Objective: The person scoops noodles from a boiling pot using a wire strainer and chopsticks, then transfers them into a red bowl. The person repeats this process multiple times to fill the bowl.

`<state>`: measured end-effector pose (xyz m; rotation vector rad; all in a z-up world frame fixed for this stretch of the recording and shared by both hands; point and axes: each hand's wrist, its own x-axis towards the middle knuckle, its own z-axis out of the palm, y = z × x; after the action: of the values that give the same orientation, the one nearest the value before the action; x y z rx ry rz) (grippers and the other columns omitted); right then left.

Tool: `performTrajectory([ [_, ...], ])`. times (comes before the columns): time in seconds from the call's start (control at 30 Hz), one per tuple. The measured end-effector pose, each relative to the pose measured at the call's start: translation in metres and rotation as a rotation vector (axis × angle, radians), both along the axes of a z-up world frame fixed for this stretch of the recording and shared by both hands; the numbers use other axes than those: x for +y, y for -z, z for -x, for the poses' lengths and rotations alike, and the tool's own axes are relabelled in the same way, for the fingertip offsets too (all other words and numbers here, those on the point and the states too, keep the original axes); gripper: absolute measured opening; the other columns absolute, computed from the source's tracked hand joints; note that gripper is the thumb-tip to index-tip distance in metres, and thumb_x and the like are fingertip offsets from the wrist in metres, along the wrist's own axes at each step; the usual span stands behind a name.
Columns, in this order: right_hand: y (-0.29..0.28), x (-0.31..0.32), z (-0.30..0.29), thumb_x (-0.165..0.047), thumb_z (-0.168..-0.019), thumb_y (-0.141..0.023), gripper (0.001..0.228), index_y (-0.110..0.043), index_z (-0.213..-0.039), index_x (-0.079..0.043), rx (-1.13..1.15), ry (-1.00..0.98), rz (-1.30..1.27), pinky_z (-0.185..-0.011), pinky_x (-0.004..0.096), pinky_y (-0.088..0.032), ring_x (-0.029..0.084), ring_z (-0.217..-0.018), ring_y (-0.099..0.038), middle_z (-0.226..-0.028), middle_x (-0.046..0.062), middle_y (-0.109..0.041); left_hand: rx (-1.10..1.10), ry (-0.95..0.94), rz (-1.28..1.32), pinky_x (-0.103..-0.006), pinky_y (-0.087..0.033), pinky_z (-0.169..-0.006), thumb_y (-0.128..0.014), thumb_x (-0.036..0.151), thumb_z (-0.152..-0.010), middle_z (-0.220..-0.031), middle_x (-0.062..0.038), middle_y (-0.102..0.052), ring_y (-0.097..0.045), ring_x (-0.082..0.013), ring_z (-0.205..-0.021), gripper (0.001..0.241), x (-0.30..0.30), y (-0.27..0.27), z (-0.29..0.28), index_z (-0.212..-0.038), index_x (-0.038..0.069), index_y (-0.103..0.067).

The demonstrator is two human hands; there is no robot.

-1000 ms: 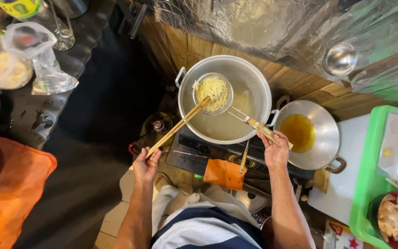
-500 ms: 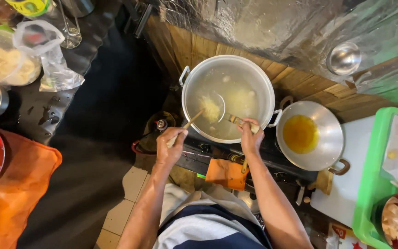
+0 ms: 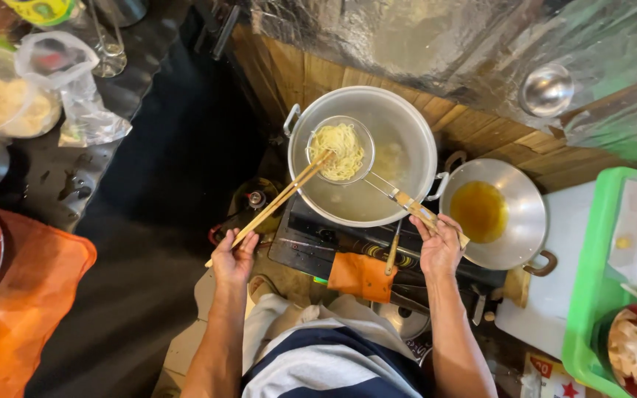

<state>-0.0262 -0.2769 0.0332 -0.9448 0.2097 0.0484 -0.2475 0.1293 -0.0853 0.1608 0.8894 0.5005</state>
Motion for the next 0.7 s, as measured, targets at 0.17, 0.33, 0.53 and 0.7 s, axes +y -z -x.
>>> performTrajectory([
  [0.17,-0.004,0.006,-0.003,-0.002,-0.093,-0.061,0.015,-0.059,-0.106,0.005,0.013,0.001,-0.002,-0.093,0.056,-0.065,0.046,-0.099,-0.071,-0.105,0.023,-0.066,-0.153,-0.020,-0.013,-0.0538,-0.064,-0.082,-0.066,0.015,-0.100,-0.093,-0.020,-0.072,-0.075,-0.0409,-0.086,0.018,0.007,-0.026,0.009,-0.097,-0.002,-0.066],
  [0.33,0.010,0.023,-0.017,-0.001,-0.092,-0.060,0.013,-0.058,-0.103,0.005,0.081,0.088,0.102,-0.085,0.056,-0.067,0.044,-0.094,-0.073,-0.105,0.021,-0.062,-0.161,-0.006,-0.176,-0.0527,-0.064,-0.081,-0.066,0.013,-0.102,-0.095,-0.014,-0.073,-0.076,-0.0390,-0.085,0.018,0.012,-0.077,0.005,-0.096,-0.003,-0.067],
  [0.53,0.011,0.050,-0.026,0.000,-0.093,-0.059,0.014,-0.056,-0.104,0.008,0.074,0.083,0.162,-0.083,0.054,-0.068,0.042,-0.094,-0.072,-0.106,0.023,-0.061,-0.084,0.145,-0.670,-0.0477,-0.066,-0.080,-0.072,0.007,-0.095,-0.096,-0.017,-0.076,-0.076,-0.0328,-0.084,0.010,-0.016,-0.186,-0.023,-0.095,-0.003,-0.070],
  [0.7,0.012,0.079,-0.015,0.001,-0.094,-0.057,0.011,-0.060,-0.103,0.006,-0.131,-0.031,0.435,-0.089,0.049,-0.067,0.034,-0.101,-0.071,-0.112,0.020,-0.062,0.097,0.535,-1.720,-0.0328,-0.060,-0.082,-0.077,0.004,-0.091,-0.103,-0.012,-0.077,-0.075,-0.0236,-0.091,0.012,-0.044,-0.216,-0.060,-0.103,0.004,-0.078],
])
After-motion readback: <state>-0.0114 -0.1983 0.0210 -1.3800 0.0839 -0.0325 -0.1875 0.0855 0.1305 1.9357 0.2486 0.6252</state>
